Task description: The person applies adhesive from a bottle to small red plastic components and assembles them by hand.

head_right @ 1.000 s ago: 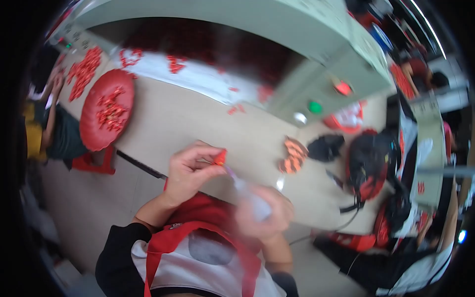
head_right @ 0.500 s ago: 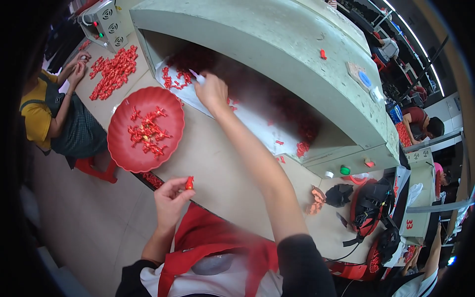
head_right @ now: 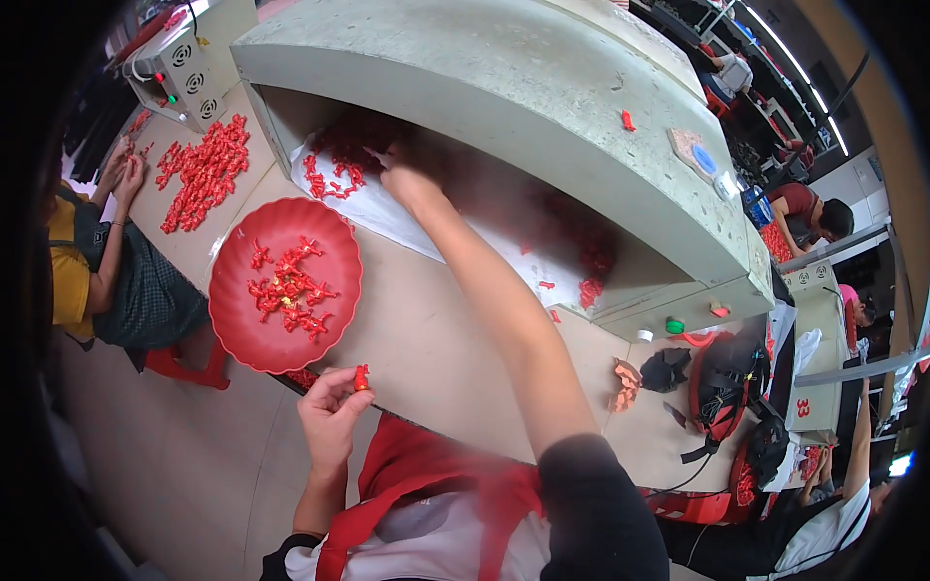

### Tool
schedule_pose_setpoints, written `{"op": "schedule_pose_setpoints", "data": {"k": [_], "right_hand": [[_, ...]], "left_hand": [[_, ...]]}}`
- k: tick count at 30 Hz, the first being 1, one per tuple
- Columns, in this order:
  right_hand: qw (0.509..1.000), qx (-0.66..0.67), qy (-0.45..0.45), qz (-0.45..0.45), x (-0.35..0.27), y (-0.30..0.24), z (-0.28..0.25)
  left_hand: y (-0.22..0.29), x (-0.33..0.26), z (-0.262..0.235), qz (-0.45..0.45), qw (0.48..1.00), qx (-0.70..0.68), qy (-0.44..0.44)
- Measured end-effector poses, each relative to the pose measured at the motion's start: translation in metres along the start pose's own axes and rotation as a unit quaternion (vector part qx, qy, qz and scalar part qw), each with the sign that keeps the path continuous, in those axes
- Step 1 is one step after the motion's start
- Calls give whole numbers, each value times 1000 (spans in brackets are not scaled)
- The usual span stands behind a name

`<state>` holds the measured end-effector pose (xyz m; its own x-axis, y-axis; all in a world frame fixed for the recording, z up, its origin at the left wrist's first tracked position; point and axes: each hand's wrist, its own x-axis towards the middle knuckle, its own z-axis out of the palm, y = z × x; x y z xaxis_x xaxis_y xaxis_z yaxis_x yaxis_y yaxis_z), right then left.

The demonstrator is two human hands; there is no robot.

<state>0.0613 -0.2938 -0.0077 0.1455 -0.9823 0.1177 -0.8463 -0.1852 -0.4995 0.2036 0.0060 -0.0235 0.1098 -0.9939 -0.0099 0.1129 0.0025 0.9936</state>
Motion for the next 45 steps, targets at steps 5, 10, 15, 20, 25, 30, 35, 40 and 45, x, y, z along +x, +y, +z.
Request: {"op": "schedule_pose_setpoints", "data": {"k": [5,10,15,20,25,30,35,40,45], "right_hand": [[997,-49,-53,-27,-141,26,-23],[984,68,-106,127,-232,45,-62],[974,160,-26,161,-260,92,-71],[960,193,11,201,-291,92,-80],[961,147,25,232,-304,83,-80],[969,148,38,192,-312,78,-59],[990,-12,32,134,-289,53,-48],[959,243,21,146,-303,72,-65],[746,628,-31,220,-325,69,-95]], "left_hand": [[-7,8,13,-65,997,-32,-7],[-11,18,46,-101,990,-62,-72],[-19,28,67,-90,980,-130,-123],[-20,20,74,-93,979,-148,-109],[-17,11,80,-121,972,-168,-110],[-18,5,86,-152,964,-185,-112],[-12,0,99,-137,966,-180,-126],[-13,-6,104,-102,972,-157,-143],[-15,-10,116,-80,980,-107,-150]]}}
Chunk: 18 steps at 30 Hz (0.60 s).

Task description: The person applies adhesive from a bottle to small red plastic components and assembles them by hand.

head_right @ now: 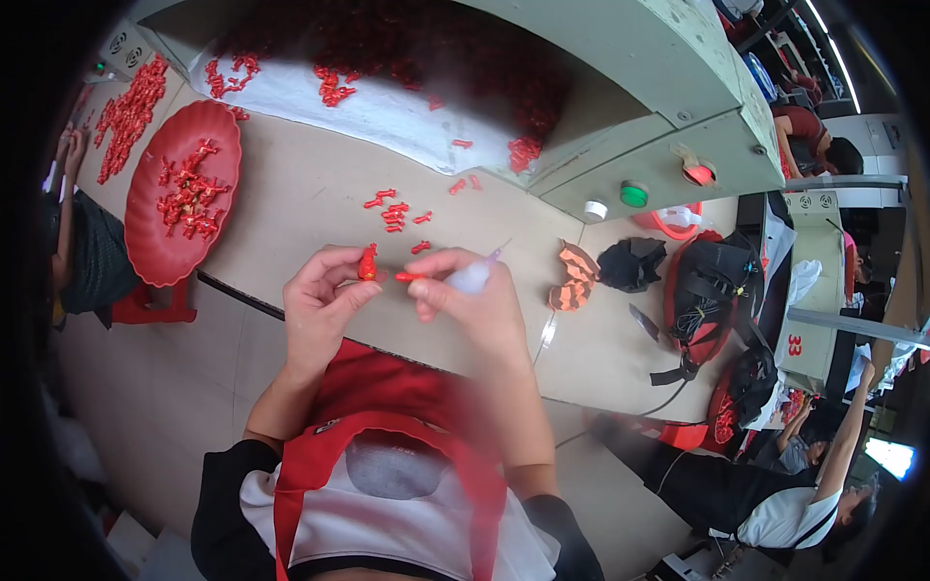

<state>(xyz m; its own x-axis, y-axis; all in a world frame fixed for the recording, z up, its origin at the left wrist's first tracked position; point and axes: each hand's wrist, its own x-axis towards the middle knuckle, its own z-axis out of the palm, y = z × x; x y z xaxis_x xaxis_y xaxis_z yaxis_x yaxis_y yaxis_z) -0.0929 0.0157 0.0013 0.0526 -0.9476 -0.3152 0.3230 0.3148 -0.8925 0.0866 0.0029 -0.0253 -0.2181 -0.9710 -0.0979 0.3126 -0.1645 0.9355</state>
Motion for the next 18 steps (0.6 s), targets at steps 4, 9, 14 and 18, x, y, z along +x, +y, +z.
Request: {"op": "schedule_pose_setpoints", "data": {"k": [4,9,14,18], "right_hand": [[995,-36,15,-92,-20,-12,10],[984,-104,48,-137,-20,-7,9],[966,-160,70,-192,-25,-4,11],[940,-229,73,-241,-28,-7,13]], "left_hand": [[5,-2,17,63,997,49,-18],[4,4,25,138,985,94,-43],[7,2,27,222,954,198,-22],[13,3,28,276,921,273,-21]]}}
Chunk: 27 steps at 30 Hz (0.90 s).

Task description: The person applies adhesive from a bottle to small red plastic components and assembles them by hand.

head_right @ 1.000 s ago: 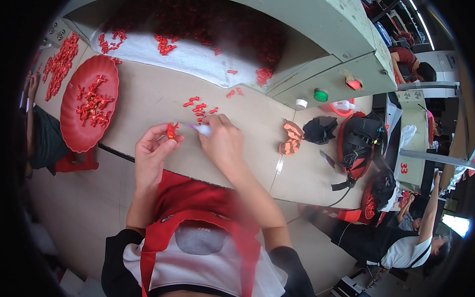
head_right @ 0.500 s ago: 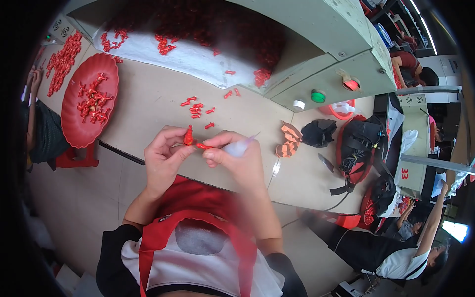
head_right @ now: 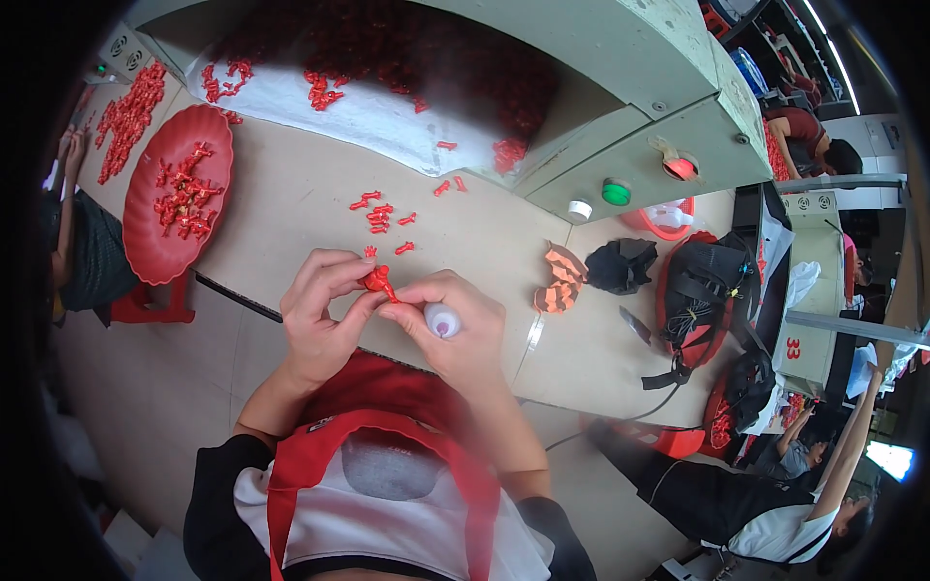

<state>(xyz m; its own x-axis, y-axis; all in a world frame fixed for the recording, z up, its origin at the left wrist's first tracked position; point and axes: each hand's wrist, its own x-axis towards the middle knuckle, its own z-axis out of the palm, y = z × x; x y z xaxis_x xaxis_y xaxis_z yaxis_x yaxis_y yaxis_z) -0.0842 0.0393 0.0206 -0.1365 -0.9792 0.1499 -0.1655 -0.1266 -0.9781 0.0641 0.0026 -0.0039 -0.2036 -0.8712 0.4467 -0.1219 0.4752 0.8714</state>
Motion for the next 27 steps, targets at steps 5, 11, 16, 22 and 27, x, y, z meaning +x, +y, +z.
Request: {"op": "schedule_pose_setpoints", "data": {"k": [5,11,16,22,27], "right_hand": [[999,12,20,38,-3,1,-4],[970,186,73,137,-7,0,-4],[970,214,57,100,-5,15,0],[973,225,17,49,8,21,-13],[976,188,48,96,10,18,-21]], "left_hand": [[4,0,3,-15,1000,-9,-14],[7,-1,9,-64,994,-79,-33],[1,0,12,-76,993,-87,-25],[6,10,16,-153,976,-147,-56],[-8,8,29,-157,979,-117,-57]]}}
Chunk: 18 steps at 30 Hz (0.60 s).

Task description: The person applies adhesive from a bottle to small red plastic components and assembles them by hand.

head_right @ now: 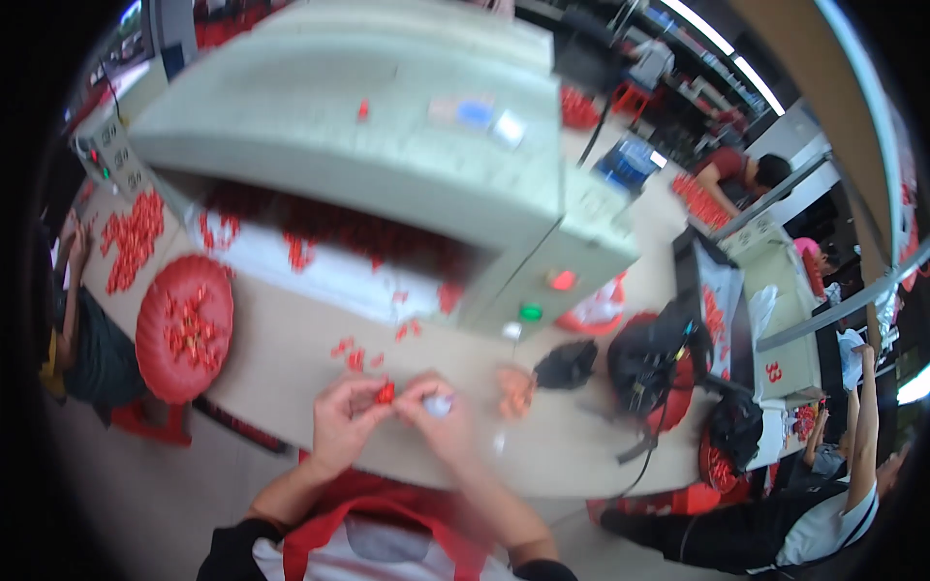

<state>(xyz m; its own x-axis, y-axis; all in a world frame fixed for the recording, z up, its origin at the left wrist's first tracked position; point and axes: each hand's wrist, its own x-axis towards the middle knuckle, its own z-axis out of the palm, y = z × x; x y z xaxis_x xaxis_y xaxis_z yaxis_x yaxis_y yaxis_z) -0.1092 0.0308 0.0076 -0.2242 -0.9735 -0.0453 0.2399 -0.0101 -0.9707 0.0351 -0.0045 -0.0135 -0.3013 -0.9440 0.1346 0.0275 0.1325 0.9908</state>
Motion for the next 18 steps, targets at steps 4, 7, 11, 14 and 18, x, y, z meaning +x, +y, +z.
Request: {"op": "schedule_pose_setpoints", "data": {"k": [4,7,11,14,18], "right_hand": [[991,-85,-29,-100,13,-16,-21],[987,-121,-6,-109,16,-33,-40],[987,-139,30,-80,21,-39,-66],[987,-140,21,-75,20,-35,-73],[986,-162,-12,-47,14,-35,-76]], "left_hand": [[11,22,24,27,998,-46,-25],[10,37,40,63,996,-20,-57],[13,47,62,19,993,-65,-95],[0,47,70,26,994,-47,-98],[-8,39,70,28,994,-46,-93]]}}
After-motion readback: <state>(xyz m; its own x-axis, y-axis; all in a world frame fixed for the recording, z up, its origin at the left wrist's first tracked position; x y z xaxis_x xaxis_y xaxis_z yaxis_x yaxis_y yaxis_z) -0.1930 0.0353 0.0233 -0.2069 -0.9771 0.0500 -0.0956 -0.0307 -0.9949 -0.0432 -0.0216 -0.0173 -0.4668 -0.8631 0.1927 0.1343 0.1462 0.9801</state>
